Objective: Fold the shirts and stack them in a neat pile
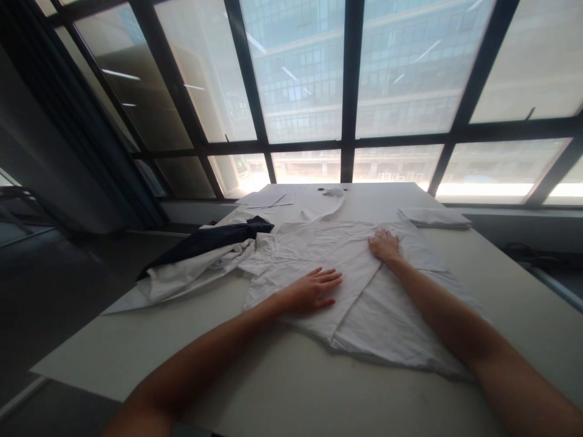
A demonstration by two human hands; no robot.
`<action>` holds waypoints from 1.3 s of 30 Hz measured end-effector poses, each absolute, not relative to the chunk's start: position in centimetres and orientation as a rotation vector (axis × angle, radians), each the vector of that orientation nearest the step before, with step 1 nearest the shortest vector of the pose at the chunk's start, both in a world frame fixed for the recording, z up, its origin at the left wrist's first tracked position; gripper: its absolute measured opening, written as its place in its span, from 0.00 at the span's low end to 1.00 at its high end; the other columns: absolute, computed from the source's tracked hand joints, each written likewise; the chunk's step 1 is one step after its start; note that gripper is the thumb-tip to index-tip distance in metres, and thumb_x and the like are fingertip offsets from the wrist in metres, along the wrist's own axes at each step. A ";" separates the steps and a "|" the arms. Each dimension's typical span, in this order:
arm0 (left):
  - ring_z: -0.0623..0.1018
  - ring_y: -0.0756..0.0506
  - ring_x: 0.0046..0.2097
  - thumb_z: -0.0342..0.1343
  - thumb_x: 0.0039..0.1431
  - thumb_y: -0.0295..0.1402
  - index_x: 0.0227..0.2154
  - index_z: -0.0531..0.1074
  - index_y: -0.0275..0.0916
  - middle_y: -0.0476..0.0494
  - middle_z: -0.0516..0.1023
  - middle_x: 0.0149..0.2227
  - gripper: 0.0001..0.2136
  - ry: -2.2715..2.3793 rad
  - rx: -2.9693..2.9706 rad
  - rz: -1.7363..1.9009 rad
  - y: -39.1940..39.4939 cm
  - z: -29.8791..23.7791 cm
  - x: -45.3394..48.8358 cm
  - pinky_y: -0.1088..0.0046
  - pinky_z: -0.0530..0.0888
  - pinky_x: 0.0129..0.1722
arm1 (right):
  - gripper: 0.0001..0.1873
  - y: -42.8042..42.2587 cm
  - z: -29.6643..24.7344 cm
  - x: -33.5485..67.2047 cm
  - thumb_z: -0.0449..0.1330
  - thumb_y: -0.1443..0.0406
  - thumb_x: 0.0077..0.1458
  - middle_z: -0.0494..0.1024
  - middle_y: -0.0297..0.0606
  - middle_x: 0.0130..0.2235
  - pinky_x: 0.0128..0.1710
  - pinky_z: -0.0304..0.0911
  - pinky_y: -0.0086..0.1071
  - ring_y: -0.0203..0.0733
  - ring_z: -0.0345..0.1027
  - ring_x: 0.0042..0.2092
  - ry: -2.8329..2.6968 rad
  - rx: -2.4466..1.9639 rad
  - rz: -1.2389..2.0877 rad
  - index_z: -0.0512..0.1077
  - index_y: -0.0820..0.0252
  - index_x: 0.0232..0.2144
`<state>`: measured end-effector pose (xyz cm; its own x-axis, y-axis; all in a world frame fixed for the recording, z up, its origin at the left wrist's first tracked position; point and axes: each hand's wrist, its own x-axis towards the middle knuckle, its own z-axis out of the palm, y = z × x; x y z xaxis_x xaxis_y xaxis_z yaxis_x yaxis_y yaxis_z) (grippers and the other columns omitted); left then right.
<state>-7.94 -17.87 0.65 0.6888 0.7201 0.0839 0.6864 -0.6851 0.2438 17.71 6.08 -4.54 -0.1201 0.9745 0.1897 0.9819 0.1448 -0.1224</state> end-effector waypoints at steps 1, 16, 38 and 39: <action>0.53 0.41 0.72 0.48 0.71 0.43 0.70 0.54 0.42 0.41 0.55 0.71 0.28 1.091 2.706 0.250 -18.2 0.7 -7.5 0.56 0.47 0.71 | 0.32 5.9 -4.5 17.7 0.41 0.56 0.68 0.59 0.54 0.68 0.65 0.42 0.56 0.55 0.49 0.68 -2.195 -1.918 -0.044 0.62 0.67 0.65; 0.46 0.37 0.73 0.45 0.72 0.46 0.70 0.52 0.55 0.50 0.46 0.73 0.26 0.961 2.746 0.084 -18.6 1.2 -6.8 0.49 0.44 0.70 | 0.35 -3.0 -2.0 15.7 0.41 0.51 0.69 0.44 0.53 0.73 0.67 0.35 0.57 0.55 0.32 0.73 -2.461 -1.552 0.305 0.53 0.65 0.70; 0.46 0.40 0.73 0.44 0.72 0.48 0.71 0.49 0.51 0.48 0.48 0.73 0.28 0.983 2.729 0.104 -18.1 0.7 -6.9 0.55 0.42 0.70 | 0.38 -10.5 -5.3 28.7 0.37 0.48 0.68 0.48 0.45 0.72 0.70 0.40 0.49 0.49 0.39 0.73 -2.515 -1.601 0.051 0.51 0.65 0.71; 0.46 0.40 0.73 0.44 0.72 0.48 0.71 0.50 0.51 0.48 0.48 0.73 0.28 0.981 2.730 0.111 -18.1 0.7 -6.9 0.56 0.42 0.70 | 0.38 -10.1 -5.4 29.9 0.37 0.48 0.68 0.48 0.45 0.72 0.69 0.41 0.49 0.49 0.39 0.73 -2.502 -1.618 0.045 0.51 0.64 0.71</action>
